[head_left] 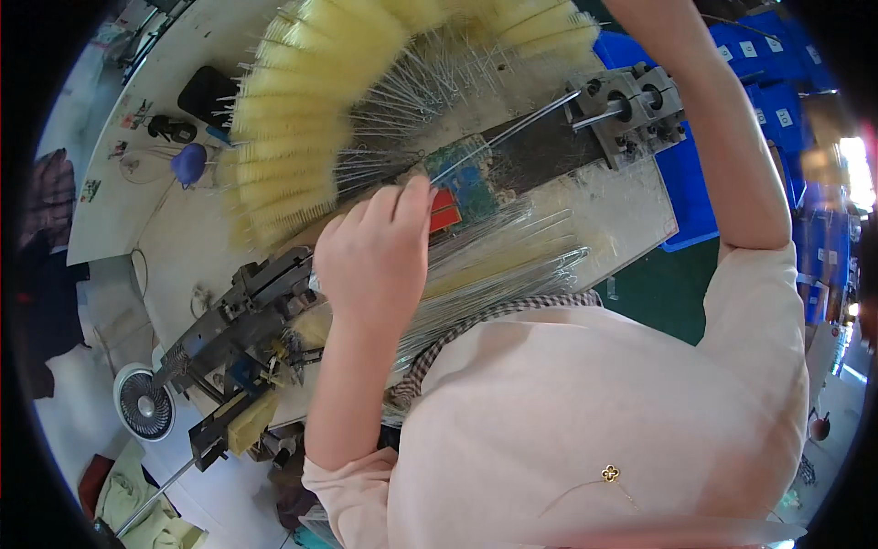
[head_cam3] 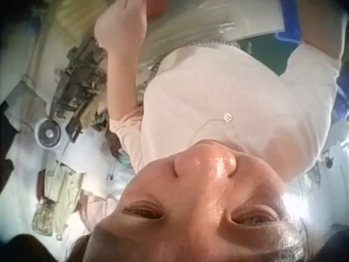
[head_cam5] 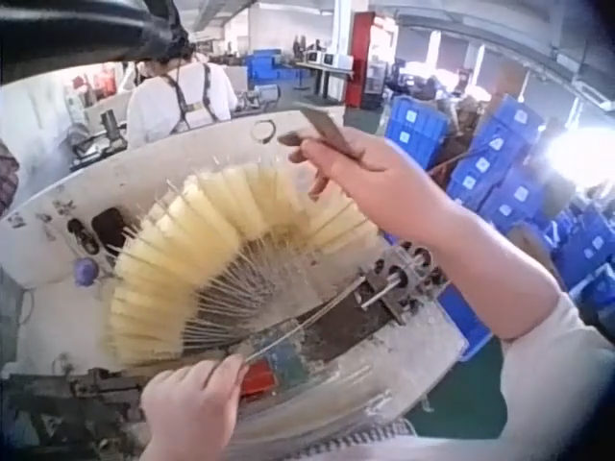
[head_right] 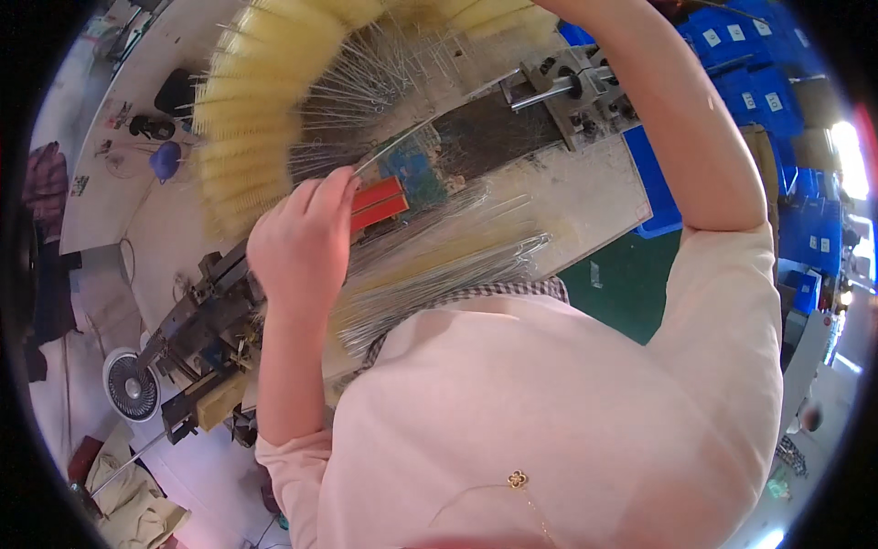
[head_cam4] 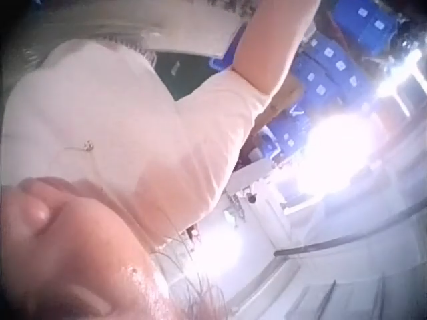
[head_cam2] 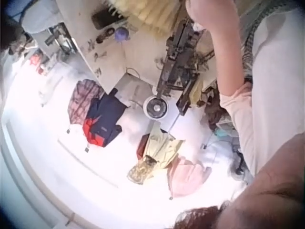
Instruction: The person prepares and assembles industrial brushes by hand on a specialized jig, using brush bristles and brush cores from storage bins.
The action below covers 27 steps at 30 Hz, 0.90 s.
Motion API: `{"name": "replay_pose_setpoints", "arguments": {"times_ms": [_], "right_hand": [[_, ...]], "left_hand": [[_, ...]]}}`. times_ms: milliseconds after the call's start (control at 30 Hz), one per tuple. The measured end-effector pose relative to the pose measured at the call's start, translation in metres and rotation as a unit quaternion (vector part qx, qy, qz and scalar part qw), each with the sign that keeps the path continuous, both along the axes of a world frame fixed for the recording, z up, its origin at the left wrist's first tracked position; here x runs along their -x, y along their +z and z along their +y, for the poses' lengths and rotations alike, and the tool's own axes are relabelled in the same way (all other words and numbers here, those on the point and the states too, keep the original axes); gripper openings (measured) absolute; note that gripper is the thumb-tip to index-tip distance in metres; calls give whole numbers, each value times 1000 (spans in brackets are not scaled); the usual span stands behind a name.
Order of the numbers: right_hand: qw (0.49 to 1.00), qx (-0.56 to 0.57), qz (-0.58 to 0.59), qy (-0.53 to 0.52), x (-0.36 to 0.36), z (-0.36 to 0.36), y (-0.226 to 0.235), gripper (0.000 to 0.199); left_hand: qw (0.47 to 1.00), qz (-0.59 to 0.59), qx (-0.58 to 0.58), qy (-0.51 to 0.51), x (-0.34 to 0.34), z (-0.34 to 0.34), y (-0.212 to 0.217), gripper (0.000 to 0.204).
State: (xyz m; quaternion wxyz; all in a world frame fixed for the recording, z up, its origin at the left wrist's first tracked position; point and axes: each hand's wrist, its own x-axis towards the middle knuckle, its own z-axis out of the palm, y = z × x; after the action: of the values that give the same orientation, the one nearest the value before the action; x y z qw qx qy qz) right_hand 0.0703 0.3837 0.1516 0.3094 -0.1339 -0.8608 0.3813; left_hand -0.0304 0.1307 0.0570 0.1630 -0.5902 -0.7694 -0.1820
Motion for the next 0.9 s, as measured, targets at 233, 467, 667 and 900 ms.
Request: {"name": "replay_pose_setpoints", "arguments": {"times_ms": [233, 467, 667, 900], "right_hand": [[986, -147, -54, 56, -33, -29, -47, 30], [863, -406, -157, 256, 8, -148, -99, 17], [907, -304, -117, 267, 63, -147, -124, 15], [913, -197, -205, 293, 79, -149, -121, 18]], "left_hand": [[992, -5, 127, -26, 3, -28, -1, 12], [987, -14, 154, 52, 7, -77, 13, 14], [976, -114, -10, 184, 10, -124, -32, 21], [408, -869, -263, 99, -11, -84, -48, 36]]}}
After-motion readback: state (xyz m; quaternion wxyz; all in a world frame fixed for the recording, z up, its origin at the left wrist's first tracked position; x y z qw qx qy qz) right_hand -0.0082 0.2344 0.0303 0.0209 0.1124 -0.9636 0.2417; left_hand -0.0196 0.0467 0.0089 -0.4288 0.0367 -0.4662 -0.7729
